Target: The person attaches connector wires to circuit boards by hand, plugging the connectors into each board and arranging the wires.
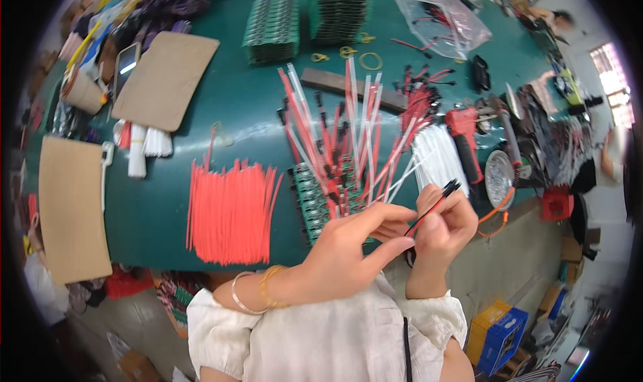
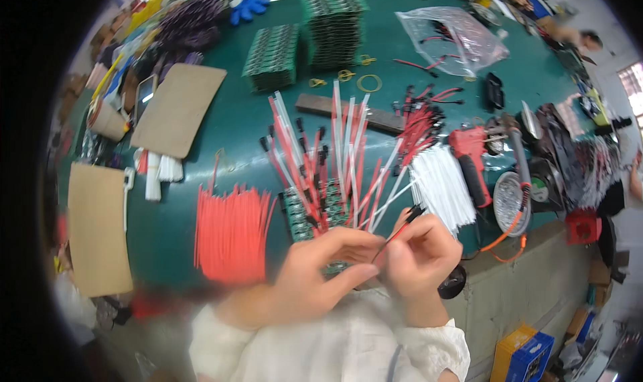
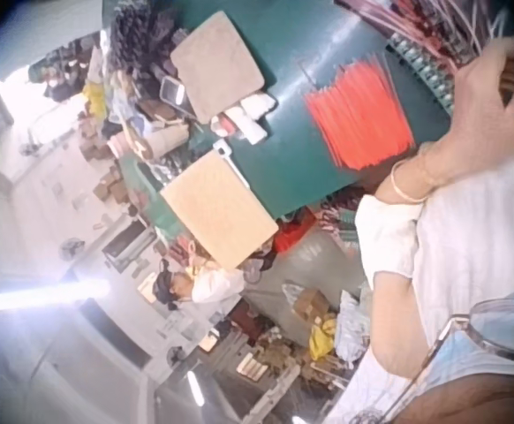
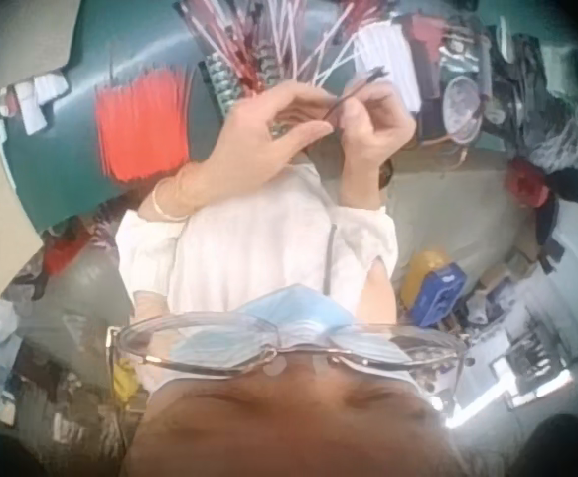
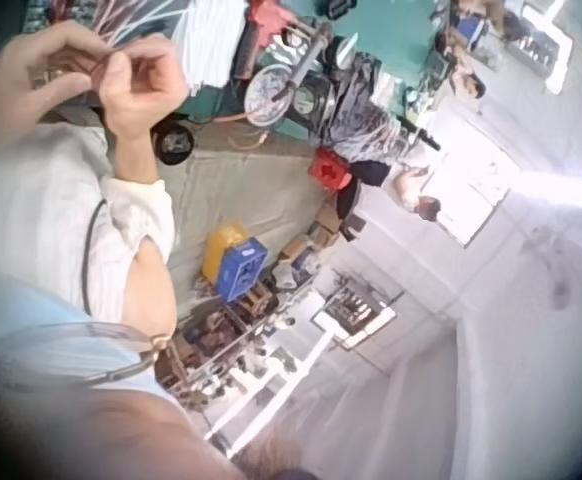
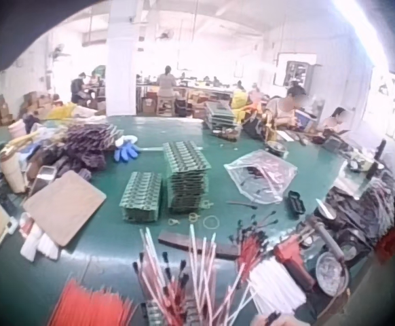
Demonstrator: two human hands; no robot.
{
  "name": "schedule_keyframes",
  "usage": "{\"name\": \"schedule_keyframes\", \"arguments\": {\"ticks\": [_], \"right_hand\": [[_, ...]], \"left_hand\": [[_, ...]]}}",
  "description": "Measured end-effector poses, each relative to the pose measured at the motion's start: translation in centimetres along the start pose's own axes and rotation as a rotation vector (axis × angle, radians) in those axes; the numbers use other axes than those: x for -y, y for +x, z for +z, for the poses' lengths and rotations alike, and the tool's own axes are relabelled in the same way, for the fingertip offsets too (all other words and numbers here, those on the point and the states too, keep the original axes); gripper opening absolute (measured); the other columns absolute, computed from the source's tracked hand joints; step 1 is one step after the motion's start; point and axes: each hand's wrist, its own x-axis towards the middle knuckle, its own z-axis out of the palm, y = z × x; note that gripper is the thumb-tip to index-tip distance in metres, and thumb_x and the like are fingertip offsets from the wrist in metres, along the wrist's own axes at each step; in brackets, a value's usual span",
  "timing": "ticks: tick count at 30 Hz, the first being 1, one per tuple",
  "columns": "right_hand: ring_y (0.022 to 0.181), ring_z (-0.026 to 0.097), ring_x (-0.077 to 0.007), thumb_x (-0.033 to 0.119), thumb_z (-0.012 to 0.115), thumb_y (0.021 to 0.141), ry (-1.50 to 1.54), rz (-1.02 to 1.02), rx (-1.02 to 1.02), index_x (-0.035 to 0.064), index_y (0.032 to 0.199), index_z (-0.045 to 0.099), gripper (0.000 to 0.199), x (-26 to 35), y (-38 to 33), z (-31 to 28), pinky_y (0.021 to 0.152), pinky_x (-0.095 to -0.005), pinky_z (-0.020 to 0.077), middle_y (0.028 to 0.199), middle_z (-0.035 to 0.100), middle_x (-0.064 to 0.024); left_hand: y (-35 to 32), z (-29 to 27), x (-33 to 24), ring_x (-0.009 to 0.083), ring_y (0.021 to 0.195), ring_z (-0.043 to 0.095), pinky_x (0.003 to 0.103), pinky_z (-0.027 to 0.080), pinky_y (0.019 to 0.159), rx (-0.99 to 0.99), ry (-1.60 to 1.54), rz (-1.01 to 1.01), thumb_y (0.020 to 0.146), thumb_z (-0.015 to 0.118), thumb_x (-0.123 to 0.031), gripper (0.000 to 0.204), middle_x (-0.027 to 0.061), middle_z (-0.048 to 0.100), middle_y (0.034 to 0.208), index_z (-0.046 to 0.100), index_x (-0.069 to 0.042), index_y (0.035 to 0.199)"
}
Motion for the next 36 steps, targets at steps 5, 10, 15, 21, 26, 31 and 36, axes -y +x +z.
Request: {"name": "schedule_keyframes", "arguments": {"ticks": [5,10,15,21,26,31,36], "right_hand": [[0.058,0.052,-0.0153,-0.002,0.071,0.071,-0.323,-0.057,0.312,-0.0006,0.074,0.056,0.016,-0.4,-0.6,2.0,0.054,-0.0255,0.0411,0.065,0.059,-0.0064],[0.064,0.054,-0.0264,-0.002,0.073,0.069,-0.487,-0.328,0.644,0.0015,0.075,0.059,0.016,-0.5,1.9,5.1,0.055,-0.0333,0.0416,0.073,0.059,-0.0082],[0.065,0.055,-0.0243,0.0,0.072,0.071,-0.619,-0.466,0.735,0.003,0.08,0.06,0.015,-1.9,3.8,7.2,0.058,-0.0348,0.0389,0.072,0.06,-0.0064],[0.063,0.052,-0.0201,-0.002,0.07,0.071,-0.827,-0.599,0.612,0.0038,0.082,0.061,0.015,-4.0,3.6,7.5,0.06,-0.0343,0.0342,0.07,0.059,-0.0037],[0.062,0.051,-0.0191,-0.001,0.07,0.072,-0.837,-0.614,0.586,0.0045,0.081,0.061,0.014,-4.6,3.5,7.8,0.06,-0.0338,0.0323,0.069,0.058,-0.003],[0.061,0.05,-0.0189,-0.001,0.07,0.073,-0.843,-0.613,0.578,0.005,0.08,0.061,0.013,-4.9,3.6,7.7,0.06,-0.0339,0.0318,0.068,0.058,-0.0027],[0.06,0.05,-0.0188,-0.001,0.071,0.072,-0.821,-0.612,0.572,0.0056,0.079,0.061,0.014,-5.0,3.5,7.8,0.06,-0.0338,0.0315,0.067,0.057,-0.0023]], "left_hand": [[-1.1,-2.8,1.1,0.0114,0.075,0.067,0.026,0.053,0.065,-0.042,0.016,-0.082,0.088,0.067,-0.002,0.009,0.0069,0.067,0.081,0.061,0.003,0.091],[-1.1,-6.9,2.2,0.0183,0.061,0.056,0.03,0.044,0.056,-0.196,0.403,0.25,0.073,0.077,-0.002,0.011,0.0064,0.065,0.075,0.067,-0.001,0.077],[-0.6,-9.3,2.0,0.0168,0.062,0.059,0.029,0.046,0.056,-0.209,0.508,0.148,0.074,0.076,-0.001,0.009,0.0077,0.065,0.073,0.068,0.0,0.077],[-0.3,-9.5,4.0,0.0164,0.066,0.066,0.026,0.053,0.062,-0.334,0.461,0.005,0.078,0.073,0.0,0.008,0.0098,0.069,0.077,0.069,0.001,0.085],[-0.2,-9.6,4.4,0.014,0.069,0.067,0.026,0.053,0.063,-0.336,0.39,-0.032,0.08,0.072,-0.001,0.008,0.009,0.07,0.078,0.069,0.002,0.087],[-0.1,-9.6,4.6,0.0126,0.07,0.067,0.025,0.052,0.063,-0.337,0.369,-0.036,0.081,0.072,0.0,0.008,0.0079,0.07,0.079,0.069,0.002,0.087],[-0.2,-9.8,4.6,0.0121,0.07,0.067,0.025,0.052,0.063,-0.338,0.387,-0.043,0.081,0.072,-0.001,0.008,0.008,0.07,0.079,0.068,0.002,0.087]]}}
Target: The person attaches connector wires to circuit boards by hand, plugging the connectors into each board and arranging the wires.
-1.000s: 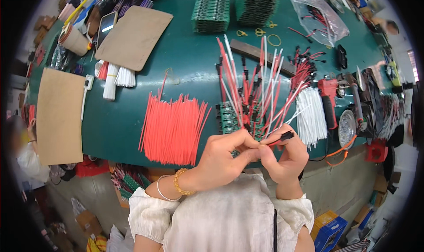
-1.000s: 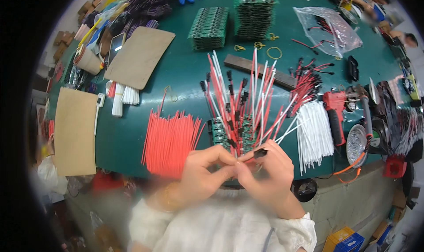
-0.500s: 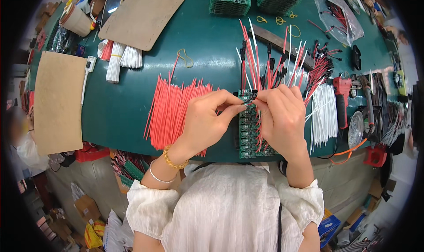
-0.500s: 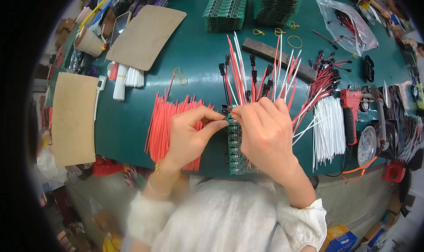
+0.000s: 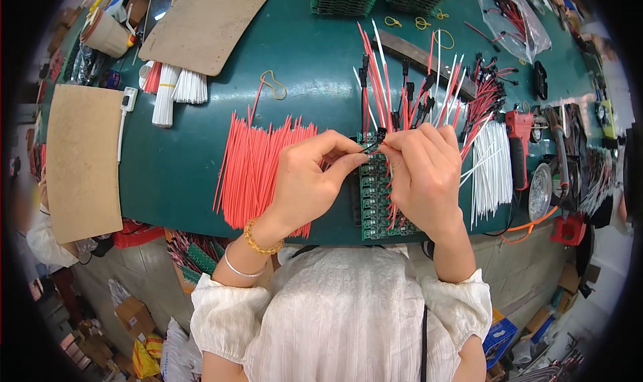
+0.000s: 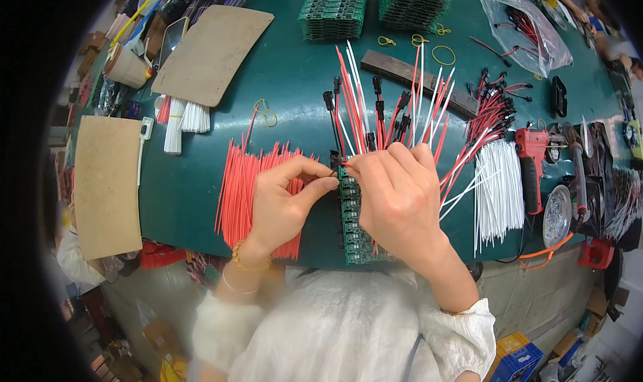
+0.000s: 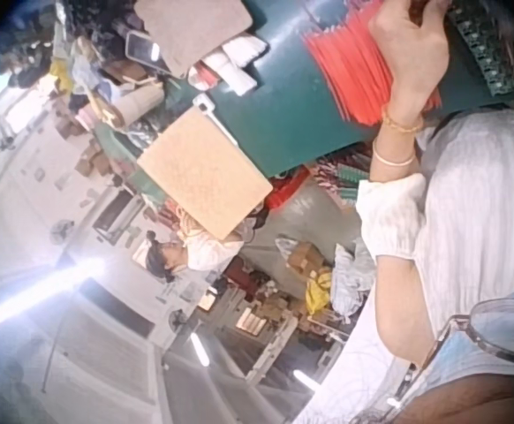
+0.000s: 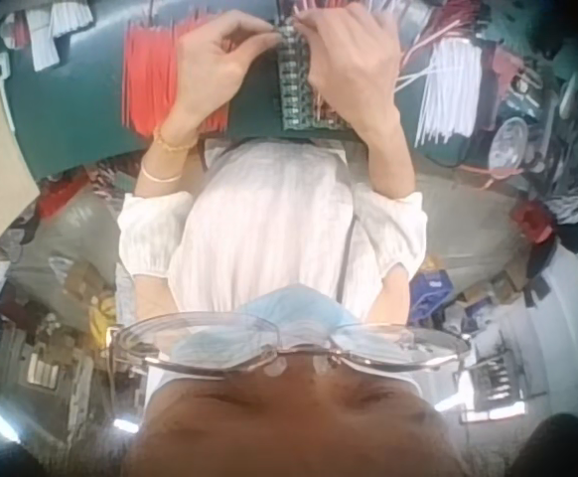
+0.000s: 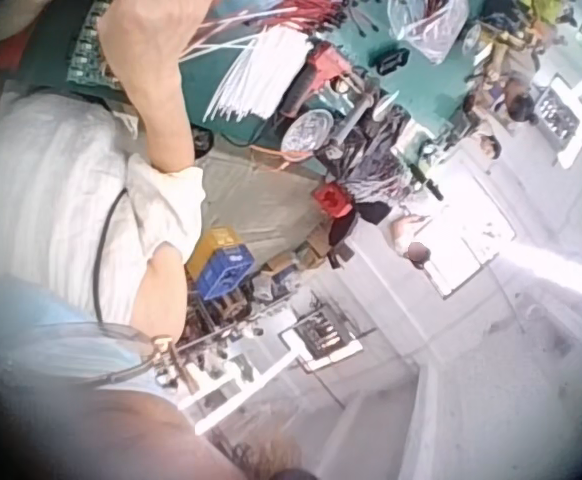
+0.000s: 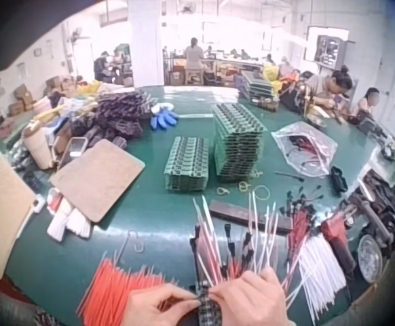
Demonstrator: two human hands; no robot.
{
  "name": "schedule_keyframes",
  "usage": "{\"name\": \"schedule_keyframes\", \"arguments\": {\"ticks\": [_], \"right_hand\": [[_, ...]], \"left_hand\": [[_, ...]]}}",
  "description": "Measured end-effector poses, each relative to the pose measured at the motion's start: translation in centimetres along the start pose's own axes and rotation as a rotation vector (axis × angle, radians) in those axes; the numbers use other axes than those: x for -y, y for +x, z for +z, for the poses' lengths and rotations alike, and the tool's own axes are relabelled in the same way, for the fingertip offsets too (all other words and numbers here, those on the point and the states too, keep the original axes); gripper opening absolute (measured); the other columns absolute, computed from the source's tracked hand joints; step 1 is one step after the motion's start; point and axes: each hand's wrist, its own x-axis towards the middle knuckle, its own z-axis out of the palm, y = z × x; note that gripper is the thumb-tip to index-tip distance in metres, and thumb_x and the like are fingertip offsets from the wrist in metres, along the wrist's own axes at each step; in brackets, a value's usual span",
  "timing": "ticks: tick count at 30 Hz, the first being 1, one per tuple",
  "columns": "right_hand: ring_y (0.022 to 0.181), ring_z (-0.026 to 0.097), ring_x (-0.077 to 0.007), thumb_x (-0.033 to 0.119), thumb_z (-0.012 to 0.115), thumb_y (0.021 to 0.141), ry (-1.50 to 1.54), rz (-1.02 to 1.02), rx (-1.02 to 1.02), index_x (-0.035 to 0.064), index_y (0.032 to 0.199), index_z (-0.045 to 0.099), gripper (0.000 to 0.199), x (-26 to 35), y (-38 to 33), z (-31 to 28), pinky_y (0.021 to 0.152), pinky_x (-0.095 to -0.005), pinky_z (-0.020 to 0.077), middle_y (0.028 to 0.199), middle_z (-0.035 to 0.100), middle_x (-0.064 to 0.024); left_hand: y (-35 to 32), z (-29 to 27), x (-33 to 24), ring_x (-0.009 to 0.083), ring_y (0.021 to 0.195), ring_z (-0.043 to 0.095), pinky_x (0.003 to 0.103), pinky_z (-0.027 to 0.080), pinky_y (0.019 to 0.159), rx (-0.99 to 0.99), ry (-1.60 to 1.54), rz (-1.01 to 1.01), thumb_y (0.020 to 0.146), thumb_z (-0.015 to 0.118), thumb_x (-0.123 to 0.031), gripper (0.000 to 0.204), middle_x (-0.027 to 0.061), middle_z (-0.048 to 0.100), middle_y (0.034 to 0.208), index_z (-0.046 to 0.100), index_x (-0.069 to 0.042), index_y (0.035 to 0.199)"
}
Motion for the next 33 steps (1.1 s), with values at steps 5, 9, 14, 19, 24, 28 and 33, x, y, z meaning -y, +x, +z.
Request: {"name": "schedule_keyframes", "arguments": {"ticks": [5,9,14,19,24,28,33], "right_hand": [[0.06,0.05,-0.0187,0.0,0.07,0.072,-0.012,-0.008,0.007,0.0057,0.08,0.061,0.013,0.0,0.0,0.0,0.06,-0.0339,0.0319,0.066,0.057,-0.0021],[0.061,0.05,-0.0184,0.001,0.068,0.071,-0.081,-0.034,-0.001,0.0056,0.08,0.061,0.012,-0.1,0.0,0.0,0.061,-0.0338,0.0326,0.066,0.057,-0.0022],[0.062,0.05,-0.0185,0.0,0.065,0.067,-0.097,-0.046,-0.01,0.0056,0.08,0.061,0.015,-0.3,-0.3,0.1,0.061,-0.0344,0.0331,0.067,0.056,-0.0023],[0.066,0.054,-0.0193,0.003,0.07,0.069,-0.061,-0.008,-0.078,0.003,0.091,0.065,0.022,0.6,0.5,-2.1,0.063,-0.0334,0.0355,0.078,0.065,-0.0044],[0.058,0.061,-0.017,0.013,0.066,0.086,-0.056,0.725,-0.326,0.0021,0.092,0.07,0.013,-9.0,-2.0,-9.3,0.058,-0.0303,0.0469,0.073,0.07,-0.0075],[0.069,0.069,-0.0285,0.045,0.069,0.081,-0.328,0.942,0.153,0.0011,0.079,0.072,0.044,-15.1,-1.3,-7.8,0.064,-0.0384,0.0503,0.071,0.069,-0.0137],[0.068,0.067,-0.0323,0.04,0.067,0.08,-0.478,1.048,0.262,0.0002,0.075,0.071,0.04,-18.6,0.2,-5.7,0.066,-0.0415,0.0504,0.068,0.068,-0.0152]], "left_hand": [[0.1,0.0,0.2,0.0125,0.07,0.067,0.025,0.052,0.063,0.005,-0.004,-0.016,0.081,0.072,-0.001,0.008,0.0079,0.07,0.078,0.068,0.002,0.087],[0.2,0.4,0.1,0.0128,0.07,0.067,0.025,0.052,0.064,0.003,-0.004,-0.012,0.081,0.072,-0.002,0.007,0.0078,0.07,0.078,0.068,0.002,0.087],[0.4,0.7,0.0,0.0113,0.068,0.065,0.025,0.051,0.062,0.0,-0.006,-0.019,0.081,0.072,-0.002,0.007,0.0071,0.07,0.077,0.068,0.002,0.085],[0.3,0.7,0.1,0.0097,0.064,0.062,0.024,0.048,0.058,-0.037,0.039,-0.079,0.083,0.073,-0.006,0.008,0.0068,0.068,0.071,0.067,0.001,0.083],[0.9,1.2,0.1,0.0081,0.061,0.055,0.024,0.044,0.057,-0.004,0.219,-0.068,0.084,0.073,-0.009,0.014,0.004,0.063,0.068,0.065,0.002,0.079],[0.8,1.5,0.7,0.0183,0.054,0.057,0.031,0.044,0.052,-0.016,0.313,0.018,0.085,0.071,-0.014,0.02,0.0092,0.06,0.063,0.063,0.001,0.076],[0.5,1.5,0.2,0.0185,0.055,0.057,0.031,0.044,0.052,-0.038,0.338,0.006,0.088,0.068,-0.015,0.021,0.0093,0.06,0.065,0.064,0.001,0.077]]}}
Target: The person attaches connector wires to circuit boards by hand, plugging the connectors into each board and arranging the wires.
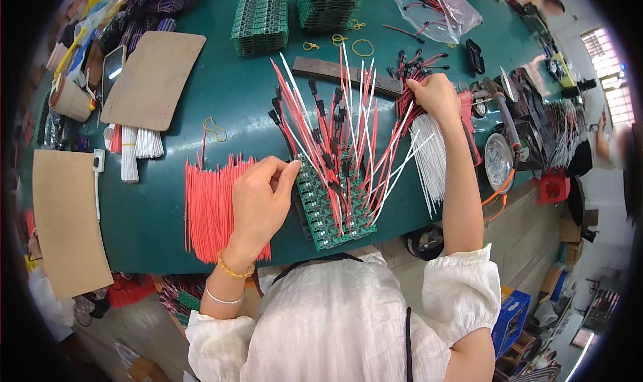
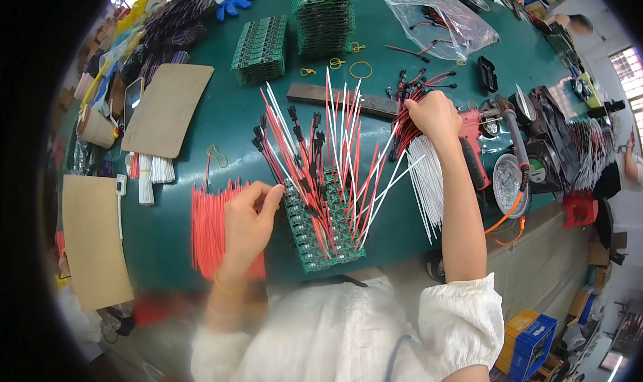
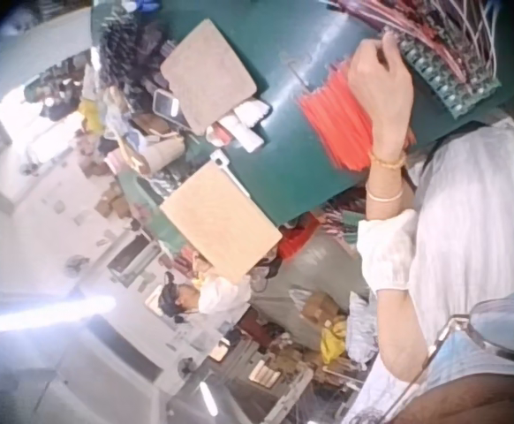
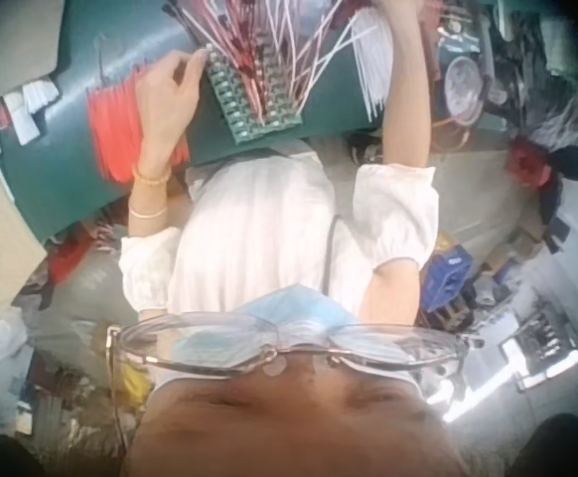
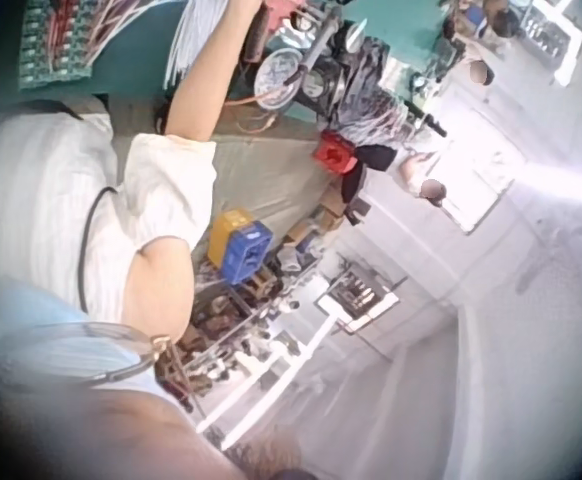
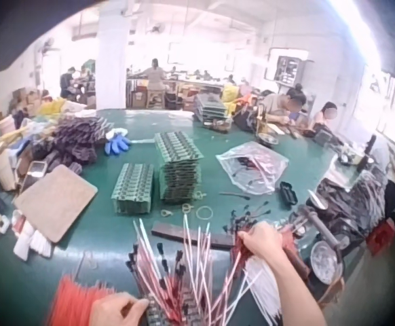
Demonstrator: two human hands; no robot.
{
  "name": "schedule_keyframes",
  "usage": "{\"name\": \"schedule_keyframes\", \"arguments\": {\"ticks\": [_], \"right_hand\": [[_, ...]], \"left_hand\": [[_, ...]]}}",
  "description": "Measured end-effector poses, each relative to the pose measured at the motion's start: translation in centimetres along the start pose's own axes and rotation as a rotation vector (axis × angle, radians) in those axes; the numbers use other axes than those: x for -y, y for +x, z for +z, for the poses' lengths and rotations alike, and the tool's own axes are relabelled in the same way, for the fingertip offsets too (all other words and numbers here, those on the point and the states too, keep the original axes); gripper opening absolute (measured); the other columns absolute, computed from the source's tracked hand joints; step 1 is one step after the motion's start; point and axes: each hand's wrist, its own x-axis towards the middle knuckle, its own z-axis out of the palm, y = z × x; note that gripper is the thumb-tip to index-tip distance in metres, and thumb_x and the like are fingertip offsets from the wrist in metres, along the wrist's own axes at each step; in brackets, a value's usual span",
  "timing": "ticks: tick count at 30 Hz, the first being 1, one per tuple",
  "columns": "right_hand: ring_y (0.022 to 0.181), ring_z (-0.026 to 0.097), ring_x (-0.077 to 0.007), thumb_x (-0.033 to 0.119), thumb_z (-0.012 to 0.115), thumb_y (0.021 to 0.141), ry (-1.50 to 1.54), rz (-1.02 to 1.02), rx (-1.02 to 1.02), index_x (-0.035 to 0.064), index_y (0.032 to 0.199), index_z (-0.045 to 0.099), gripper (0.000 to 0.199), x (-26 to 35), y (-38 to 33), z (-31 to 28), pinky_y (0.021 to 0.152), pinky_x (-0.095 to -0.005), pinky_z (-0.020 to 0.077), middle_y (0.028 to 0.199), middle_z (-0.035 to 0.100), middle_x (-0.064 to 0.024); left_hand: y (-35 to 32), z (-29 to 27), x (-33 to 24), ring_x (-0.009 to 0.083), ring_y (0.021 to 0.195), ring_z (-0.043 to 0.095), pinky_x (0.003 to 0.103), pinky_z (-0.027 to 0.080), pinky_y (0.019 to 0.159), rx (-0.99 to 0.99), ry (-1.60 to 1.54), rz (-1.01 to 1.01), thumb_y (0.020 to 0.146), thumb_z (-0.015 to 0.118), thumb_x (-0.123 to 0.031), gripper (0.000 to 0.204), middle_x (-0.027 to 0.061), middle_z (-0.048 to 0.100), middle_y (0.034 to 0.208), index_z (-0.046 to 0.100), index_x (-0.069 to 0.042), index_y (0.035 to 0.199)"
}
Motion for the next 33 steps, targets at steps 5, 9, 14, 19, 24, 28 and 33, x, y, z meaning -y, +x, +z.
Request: {"name": "schedule_keyframes", "arguments": {"ticks": [5,9,14,19,24,28,33], "right_hand": [[0.066,0.066,-0.0151,0.022,0.064,0.079,0.442,0.001,0.143,-0.0023,0.073,0.07,0.026,-0.8,-1.0,-1.9,0.065,-0.0303,0.0491,0.065,0.068,-0.0098],[0.053,0.046,-0.0061,0.02,0.063,0.085,0.619,-0.046,0.209,0.0009,0.07,0.069,0.025,-2.4,-4.6,-3.1,0.052,-0.0263,0.0344,0.058,0.06,-0.0008],[0.059,0.051,-0.0068,0.015,0.062,0.087,0.609,-0.099,0.258,-0.0063,0.08,0.071,0.025,-3.2,-8.5,-2.3,0.056,-0.0248,0.0372,0.058,0.063,-0.0032],[0.061,0.049,-0.0052,0.013,0.068,0.086,0.819,-0.058,-0.013,-0.0077,0.087,0.07,0.021,-4.1,-10.4,-3.8,0.055,-0.0225,0.0348,0.069,0.063,-0.0003],[0.069,0.051,-0.0071,0.01,0.065,0.088,0.964,0.025,-0.418,-0.0056,0.093,0.066,0.016,-4.4,-13.6,-6.3,0.06,-0.0216,0.0353,0.077,0.063,-0.0034],[0.069,0.054,-0.0141,-0.001,0.062,0.082,1.098,-0.249,-0.3,-0.0038,0.08,0.061,0.003,0.9,-20.6,-7.1,0.063,-0.0243,0.0407,0.076,0.062,-0.0085],[0.063,0.057,-0.0221,-0.014,0.069,0.062,1.088,-0.529,0.043,-0.0017,0.082,0.067,0.024,4.2,-23.6,-3.8,0.057,-0.0304,0.0444,0.076,0.065,-0.0101]], "left_hand": [[-0.5,-0.1,0.5,0.0183,0.055,0.057,0.031,0.044,0.052,-0.02,0.002,0.017,0.089,0.068,-0.015,0.018,0.0094,0.06,0.065,0.065,0.001,0.079],[-0.9,-0.5,0.5,0.018,0.055,0.055,0.031,0.043,0.051,-0.044,-0.013,0.021,0.088,0.068,-0.013,0.017,0.0091,0.059,0.065,0.064,0.001,0.08],[-0.8,-0.7,0.6,0.0182,0.055,0.054,0.03,0.042,0.051,-0.067,-0.012,0.058,0.087,0.069,-0.012,0.016,0.0088,0.059,0.066,0.063,0.001,0.079],[-0.9,-1.5,0.1,0.0182,0.056,0.055,0.03,0.042,0.053,-0.093,0.013,0.09,0.087,0.069,-0.011,0.016,0.0084,0.06,0.067,0.063,0.001,0.079],[-2.2,-2.6,-1.9,0.0201,0.061,0.058,0.03,0.045,0.057,-0.227,0.064,0.228,0.081,0.07,-0.001,0.005,0.0089,0.063,0.072,0.066,0.0,0.079],[-4.0,-1.2,-6.0,0.025,0.071,0.064,0.032,0.051,0.065,-0.019,-0.223,0.383,0.073,0.075,0.001,0.02,0.0098,0.068,0.082,0.067,-0.001,0.091],[-5.5,0.4,-4.7,0.0195,0.07,0.063,0.029,0.051,0.065,0.305,-0.563,0.161,0.081,0.072,-0.001,0.017,0.009,0.067,0.081,0.065,0.001,0.097]]}}
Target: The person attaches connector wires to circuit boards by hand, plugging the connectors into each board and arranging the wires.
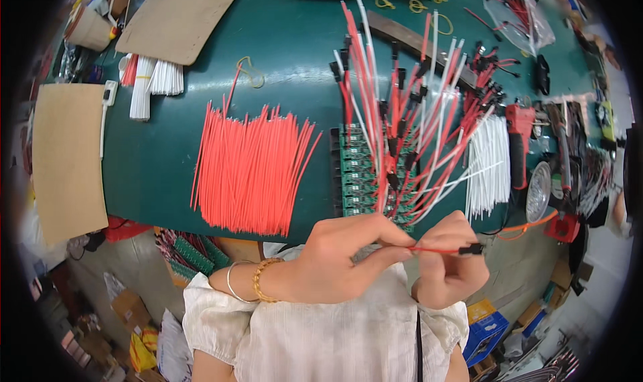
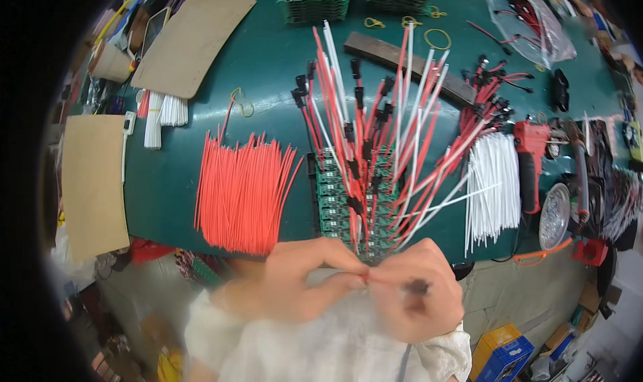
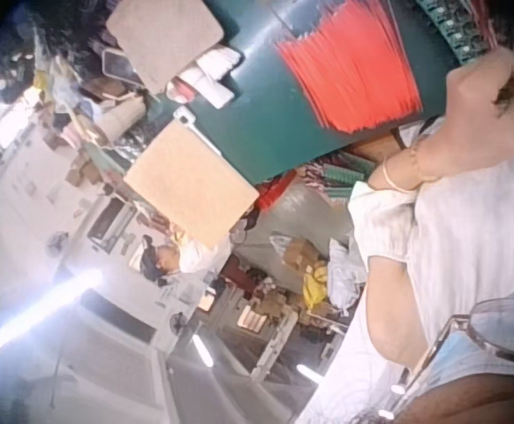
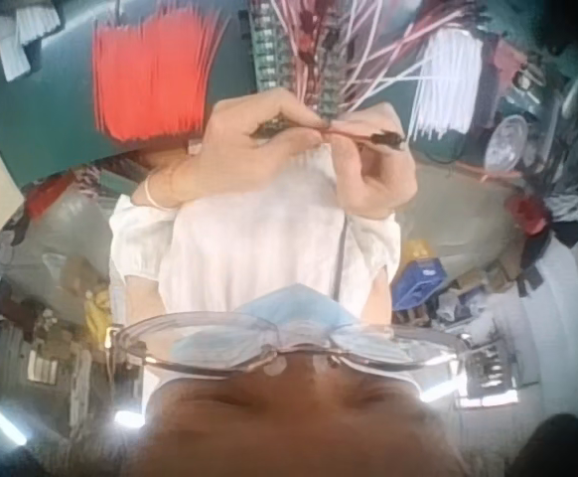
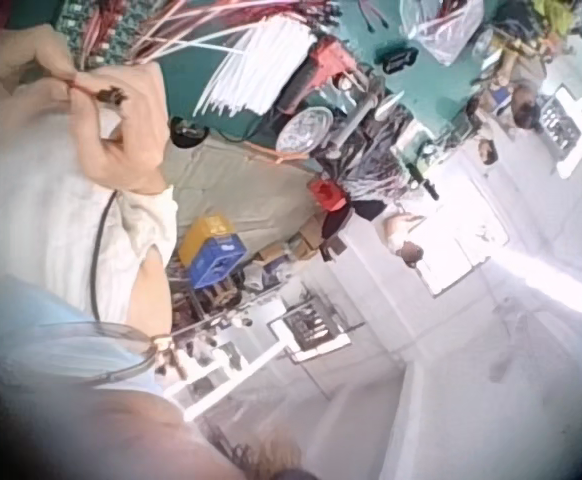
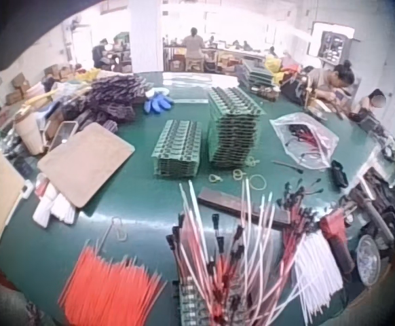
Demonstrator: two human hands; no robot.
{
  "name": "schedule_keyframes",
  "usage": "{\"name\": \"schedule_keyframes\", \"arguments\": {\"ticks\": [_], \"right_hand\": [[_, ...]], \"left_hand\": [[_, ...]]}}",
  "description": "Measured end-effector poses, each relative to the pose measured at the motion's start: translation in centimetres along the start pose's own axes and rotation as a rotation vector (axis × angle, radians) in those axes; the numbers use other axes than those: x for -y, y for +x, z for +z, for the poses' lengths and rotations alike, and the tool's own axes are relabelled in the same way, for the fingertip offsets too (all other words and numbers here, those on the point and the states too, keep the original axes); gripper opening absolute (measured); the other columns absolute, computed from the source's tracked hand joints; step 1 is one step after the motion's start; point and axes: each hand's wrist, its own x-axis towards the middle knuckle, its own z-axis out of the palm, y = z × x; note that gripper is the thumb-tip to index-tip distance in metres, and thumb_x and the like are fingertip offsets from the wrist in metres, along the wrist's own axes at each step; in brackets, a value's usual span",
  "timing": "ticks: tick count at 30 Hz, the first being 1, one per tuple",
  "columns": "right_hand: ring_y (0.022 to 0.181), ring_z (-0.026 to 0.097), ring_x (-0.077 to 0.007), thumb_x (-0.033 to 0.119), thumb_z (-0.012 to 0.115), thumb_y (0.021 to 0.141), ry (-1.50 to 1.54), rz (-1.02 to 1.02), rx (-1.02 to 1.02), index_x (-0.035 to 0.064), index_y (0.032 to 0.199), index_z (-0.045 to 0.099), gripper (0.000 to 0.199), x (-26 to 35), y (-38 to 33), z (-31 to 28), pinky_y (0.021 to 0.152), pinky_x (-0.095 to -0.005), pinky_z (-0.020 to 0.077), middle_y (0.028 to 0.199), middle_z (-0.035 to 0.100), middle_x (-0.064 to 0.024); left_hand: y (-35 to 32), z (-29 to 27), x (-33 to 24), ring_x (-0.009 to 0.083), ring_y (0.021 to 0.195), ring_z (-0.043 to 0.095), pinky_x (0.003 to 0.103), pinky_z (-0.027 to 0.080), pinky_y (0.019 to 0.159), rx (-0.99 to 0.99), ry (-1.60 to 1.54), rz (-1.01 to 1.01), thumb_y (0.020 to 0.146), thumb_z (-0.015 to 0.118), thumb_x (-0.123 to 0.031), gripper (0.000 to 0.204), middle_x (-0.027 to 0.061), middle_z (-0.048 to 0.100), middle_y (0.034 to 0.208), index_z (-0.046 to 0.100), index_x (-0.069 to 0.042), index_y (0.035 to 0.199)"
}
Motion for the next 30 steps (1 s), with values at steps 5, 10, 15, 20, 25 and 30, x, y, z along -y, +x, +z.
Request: {"name": "schedule_keyframes", "arguments": {"ticks": [5,10,15,20,25,30], "right_hand": [[0.064,0.056,-0.0203,-0.012,0.072,0.06,0.151,0.02,0.312,0.0085,0.089,0.074,0.036,-0.8,1.9,0.5,0.057,-0.03,0.0429,0.078,0.062,-0.0051],[0.062,0.053,-0.0191,-0.005,0.07,0.049,0.084,-0.066,0.382,0.01,0.084,0.071,0.039,-1.6,2.3,1.7,0.057,-0.0295,0.0376,0.072,0.06,-0.001],[0.057,0.053,-0.0151,0.0,0.062,0.048,-0.448,-0.377,0.306,0.0052,0.088,0.068,0.04,-1.9,2.2,2.6,0.056,-0.0286,0.0337,0.078,0.068,-0.003],[0.055,0.053,-0.0139,-0.001,0.058,0.054,-0.642,-0.426,0.333,-0.0018,0.092,0.065,0.039,-2.1,2.5,2.9,0.056,-0.0267,0.0325,0.09,0.072,-0.0131],[0.053,0.052,-0.0133,-0.002,0.059,0.056,-0.626,-0.446,0.383,-0.0036,0.091,0.064,0.036,-2.6,3.1,3.2,0.055,-0.0269,0.0308,0.088,0.072,-0.0131],[0.053,0.052,-0.0133,-0.002,0.058,0.057,-0.596,-0.435,0.356,-0.004,0.091,0.064,0.034,-3.1,3.2,3.6,0.055,-0.0268,0.0297,0.087,0.071,-0.0129]], "left_hand": [[-0.9,-3.9,0.6,0.0099,0.073,0.062,0.028,0.051,0.067,0.319,-0.918,-0.683,0.093,0.063,-0.005,0.012,0.0054,0.067,0.082,0.062,0.003,0.102],[-1.0,-3.8,1.3,0.0172,0.074,0.065,0.029,0.053,0.062,0.092,-0.27,-0.143,0.082,0.067,0.001,0.011,0.01,0.067,0.083,0.064,0.002,0.093],[0.0,-4.2,3.3,0.0233,0.069,0.064,0.03,0.052,0.052,-0.177,0.448,0.437,0.064,0.067,-0.003,0.022,0.0108,0.066,0.081,0.066,0.002,0.085],[0.4,-4.9,3.9,0.0208,0.064,0.061,0.027,0.049,0.049,-0.187,0.74,0.426,0.064,0.066,-0.008,0.026,0.0108,0.066,0.081,0.066,0.003,0.087],[0.5,-5.0,4.6,0.0209,0.064,0.061,0.027,0.05,0.049,-0.19,0.755,0.403,0.064,0.066,-0.007,0.026,0.0118,0.066,0.083,0.066,0.003,0.088],[0.5,-5.0,5.0,0.0213,0.064,0.062,0.028,0.05,0.051,-0.188,0.689,0.383,0.063,0.066,-0.006,0.026,0.0119,0.066,0.082,0.066,0.003,0.088]]}}
